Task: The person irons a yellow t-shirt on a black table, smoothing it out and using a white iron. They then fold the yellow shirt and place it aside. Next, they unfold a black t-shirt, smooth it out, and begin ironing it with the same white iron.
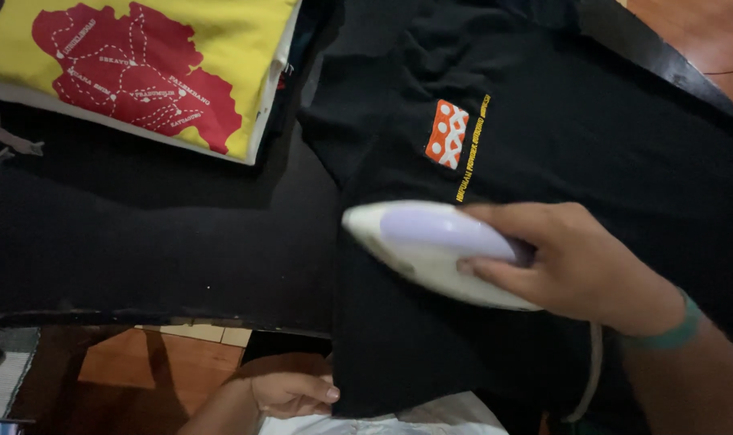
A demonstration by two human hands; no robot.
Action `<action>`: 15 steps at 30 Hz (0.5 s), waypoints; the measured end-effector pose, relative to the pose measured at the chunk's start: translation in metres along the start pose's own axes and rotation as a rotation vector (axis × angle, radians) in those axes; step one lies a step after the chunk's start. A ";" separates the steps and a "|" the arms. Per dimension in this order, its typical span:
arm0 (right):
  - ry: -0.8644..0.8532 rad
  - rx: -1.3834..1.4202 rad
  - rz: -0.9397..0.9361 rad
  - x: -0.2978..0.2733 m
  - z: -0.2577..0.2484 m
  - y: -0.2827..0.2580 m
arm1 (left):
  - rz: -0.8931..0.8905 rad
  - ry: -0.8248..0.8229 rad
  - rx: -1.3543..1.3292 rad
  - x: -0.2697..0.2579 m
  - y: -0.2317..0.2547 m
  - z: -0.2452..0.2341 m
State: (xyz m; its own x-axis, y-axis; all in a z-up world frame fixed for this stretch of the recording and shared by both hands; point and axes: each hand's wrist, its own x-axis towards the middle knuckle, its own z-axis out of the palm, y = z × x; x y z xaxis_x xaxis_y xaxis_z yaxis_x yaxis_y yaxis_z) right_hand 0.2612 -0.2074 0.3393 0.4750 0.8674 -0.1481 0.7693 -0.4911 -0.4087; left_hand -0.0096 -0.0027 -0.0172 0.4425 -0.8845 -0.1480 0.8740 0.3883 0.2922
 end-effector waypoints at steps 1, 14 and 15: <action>0.021 -0.021 0.126 0.004 0.000 -0.005 | 0.020 -0.002 0.026 -0.001 0.003 0.002; -0.247 0.040 0.025 -0.022 -0.007 0.017 | 0.006 0.031 0.001 -0.002 0.002 0.001; -0.243 0.040 0.028 -0.023 -0.005 0.015 | 0.002 0.030 0.004 -0.002 0.002 -0.001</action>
State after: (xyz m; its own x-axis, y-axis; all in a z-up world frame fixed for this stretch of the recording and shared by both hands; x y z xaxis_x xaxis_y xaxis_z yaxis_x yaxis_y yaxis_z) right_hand 0.2636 -0.2353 0.3407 0.3752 0.8498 -0.3702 0.7374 -0.5156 -0.4363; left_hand -0.0090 0.0003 -0.0175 0.4504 -0.8753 -0.1760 0.8722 0.3891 0.2966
